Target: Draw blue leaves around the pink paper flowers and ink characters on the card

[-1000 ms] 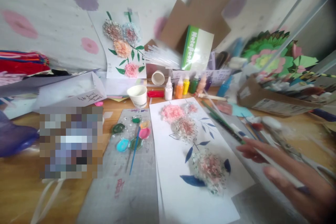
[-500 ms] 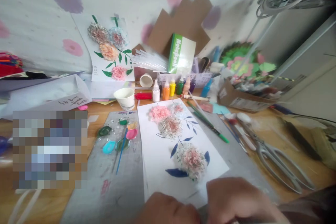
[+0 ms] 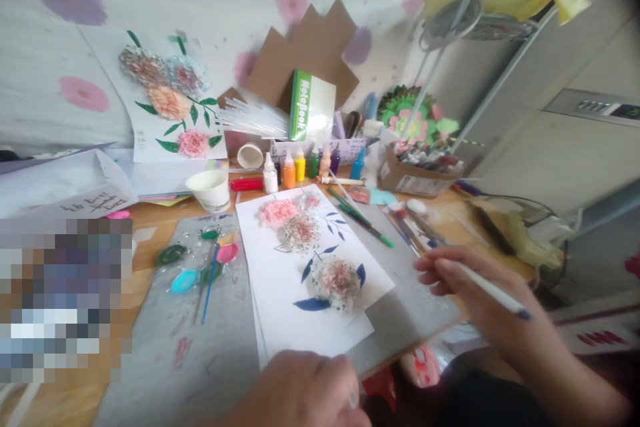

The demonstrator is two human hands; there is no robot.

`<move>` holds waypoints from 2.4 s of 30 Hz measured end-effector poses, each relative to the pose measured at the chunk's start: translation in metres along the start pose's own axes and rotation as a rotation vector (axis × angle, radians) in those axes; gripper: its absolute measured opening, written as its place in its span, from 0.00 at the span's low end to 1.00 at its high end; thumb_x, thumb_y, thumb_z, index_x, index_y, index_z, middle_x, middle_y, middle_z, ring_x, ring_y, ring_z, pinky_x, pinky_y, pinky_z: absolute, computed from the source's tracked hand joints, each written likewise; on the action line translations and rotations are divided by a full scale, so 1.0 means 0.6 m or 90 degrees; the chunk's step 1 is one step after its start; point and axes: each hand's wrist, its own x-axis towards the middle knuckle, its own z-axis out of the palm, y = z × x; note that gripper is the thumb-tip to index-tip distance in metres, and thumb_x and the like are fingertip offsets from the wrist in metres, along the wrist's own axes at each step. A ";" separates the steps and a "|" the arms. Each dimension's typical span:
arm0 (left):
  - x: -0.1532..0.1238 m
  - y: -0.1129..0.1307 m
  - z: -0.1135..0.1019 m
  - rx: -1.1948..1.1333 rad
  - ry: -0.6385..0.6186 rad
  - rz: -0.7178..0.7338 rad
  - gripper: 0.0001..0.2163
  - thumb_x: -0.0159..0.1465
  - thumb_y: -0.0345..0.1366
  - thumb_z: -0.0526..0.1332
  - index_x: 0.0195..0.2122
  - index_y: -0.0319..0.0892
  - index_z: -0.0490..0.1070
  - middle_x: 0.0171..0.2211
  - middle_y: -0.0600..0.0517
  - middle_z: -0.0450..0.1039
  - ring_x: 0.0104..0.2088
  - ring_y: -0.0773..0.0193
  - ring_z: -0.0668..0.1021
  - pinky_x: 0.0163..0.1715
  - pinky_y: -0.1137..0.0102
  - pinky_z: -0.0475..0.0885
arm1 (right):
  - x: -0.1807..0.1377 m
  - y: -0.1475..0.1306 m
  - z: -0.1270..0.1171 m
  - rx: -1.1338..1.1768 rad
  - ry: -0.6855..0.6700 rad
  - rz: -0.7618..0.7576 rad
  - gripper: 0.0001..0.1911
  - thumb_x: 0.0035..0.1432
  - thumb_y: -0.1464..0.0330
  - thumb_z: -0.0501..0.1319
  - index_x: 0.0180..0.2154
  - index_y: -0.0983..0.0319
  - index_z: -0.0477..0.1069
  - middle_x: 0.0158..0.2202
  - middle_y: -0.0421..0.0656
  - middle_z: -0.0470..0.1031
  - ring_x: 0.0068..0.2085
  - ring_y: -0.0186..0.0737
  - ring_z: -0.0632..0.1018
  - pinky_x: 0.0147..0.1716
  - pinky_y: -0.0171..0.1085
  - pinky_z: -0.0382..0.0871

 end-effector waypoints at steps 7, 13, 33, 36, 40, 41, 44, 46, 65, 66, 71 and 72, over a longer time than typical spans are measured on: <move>0.002 0.009 0.026 0.196 -0.087 0.061 0.02 0.60 0.29 0.57 0.31 0.39 0.64 0.19 0.52 0.73 0.21 0.60 0.77 0.49 0.46 0.68 | -0.002 0.017 0.063 -0.288 -0.043 -0.042 0.04 0.54 0.66 0.54 0.33 0.59 0.64 0.29 0.42 0.73 0.31 0.44 0.76 0.33 0.41 0.68; 0.006 0.022 0.015 0.225 -0.136 0.090 0.03 0.62 0.31 0.58 0.33 0.37 0.66 0.25 0.50 0.75 0.22 0.57 0.79 0.48 0.44 0.68 | 0.006 0.017 0.103 -0.263 0.077 -0.046 0.07 0.53 0.63 0.54 0.33 0.59 0.61 0.32 0.45 0.68 0.34 0.45 0.72 0.37 0.45 0.66; -0.004 0.027 -0.001 0.163 -0.159 0.042 0.06 0.63 0.31 0.52 0.37 0.37 0.67 0.28 0.48 0.75 0.28 0.56 0.79 0.54 0.44 0.61 | 0.004 0.004 0.149 0.080 0.120 0.079 0.14 0.52 0.56 0.59 0.35 0.58 0.62 0.35 0.44 0.71 0.33 0.44 0.76 0.28 0.43 0.74; -0.004 0.026 0.001 0.179 -0.157 0.047 0.06 0.63 0.31 0.52 0.38 0.37 0.66 0.27 0.48 0.74 0.27 0.57 0.79 0.53 0.45 0.62 | 0.002 -0.006 0.147 0.079 0.069 0.056 0.13 0.52 0.58 0.59 0.36 0.58 0.62 0.35 0.44 0.73 0.34 0.45 0.78 0.30 0.43 0.75; -0.003 0.028 0.001 0.191 -0.153 0.050 0.05 0.63 0.31 0.52 0.37 0.37 0.66 0.27 0.48 0.75 0.26 0.58 0.79 0.53 0.45 0.62 | -0.009 -0.021 0.127 0.046 -0.047 -0.038 0.13 0.47 0.66 0.62 0.37 0.58 0.63 0.50 0.48 0.70 0.46 0.47 0.77 0.36 0.42 0.75; -0.002 0.028 0.000 0.191 -0.154 0.049 0.05 0.63 0.31 0.52 0.37 0.38 0.66 0.27 0.48 0.75 0.26 0.57 0.79 0.53 0.45 0.62 | -0.012 -0.022 0.124 0.031 -0.071 -0.065 0.13 0.46 0.69 0.61 0.37 0.58 0.63 0.52 0.48 0.69 0.48 0.47 0.75 0.37 0.41 0.75; 0.000 0.027 0.000 0.196 -0.154 0.046 0.05 0.63 0.31 0.53 0.36 0.38 0.66 0.26 0.48 0.75 0.26 0.57 0.79 0.52 0.46 0.63 | -0.019 -0.012 0.125 -0.031 -0.088 -0.144 0.18 0.42 0.73 0.60 0.39 0.57 0.64 0.54 0.48 0.69 0.51 0.48 0.73 0.36 0.40 0.74; 0.001 0.023 0.006 0.201 -0.137 0.065 0.03 0.63 0.30 0.55 0.34 0.38 0.67 0.25 0.49 0.75 0.25 0.57 0.79 0.51 0.46 0.65 | -0.020 0.001 0.134 -0.083 -0.034 -0.184 0.19 0.43 0.74 0.60 0.40 0.58 0.65 0.53 0.50 0.69 0.48 0.48 0.75 0.38 0.43 0.73; -0.003 -0.013 0.063 0.059 0.264 0.366 0.08 0.70 0.34 0.51 0.34 0.42 0.65 0.22 0.58 0.69 0.23 0.71 0.72 0.25 0.76 0.68 | 0.028 0.013 -0.055 0.034 0.172 -0.080 0.02 0.37 0.68 0.63 0.21 0.57 0.72 0.28 0.46 0.79 0.33 0.48 0.80 0.27 0.37 0.73; -0.004 -0.015 0.062 0.049 0.230 0.359 0.06 0.69 0.34 0.52 0.35 0.42 0.65 0.26 0.58 0.72 0.27 0.71 0.75 0.29 0.76 0.70 | 0.037 0.017 -0.068 0.093 0.164 -0.027 0.04 0.34 0.68 0.64 0.20 0.57 0.72 0.27 0.46 0.79 0.32 0.48 0.79 0.25 0.37 0.71; 0.007 -0.010 0.039 -0.015 0.294 0.284 0.11 0.71 0.36 0.47 0.41 0.40 0.67 0.36 0.57 0.77 0.40 0.72 0.77 0.41 0.79 0.71 | 0.096 0.047 -0.076 0.225 0.083 0.058 0.07 0.30 0.67 0.68 0.19 0.57 0.74 0.24 0.47 0.74 0.28 0.45 0.76 0.24 0.38 0.69; 0.011 -0.009 0.036 -0.007 0.311 0.253 0.13 0.72 0.37 0.45 0.42 0.40 0.67 0.36 0.57 0.77 0.39 0.72 0.78 0.41 0.79 0.71 | 0.107 0.047 -0.065 0.204 0.070 0.057 0.06 0.32 0.67 0.69 0.20 0.57 0.74 0.25 0.48 0.74 0.28 0.44 0.76 0.24 0.38 0.68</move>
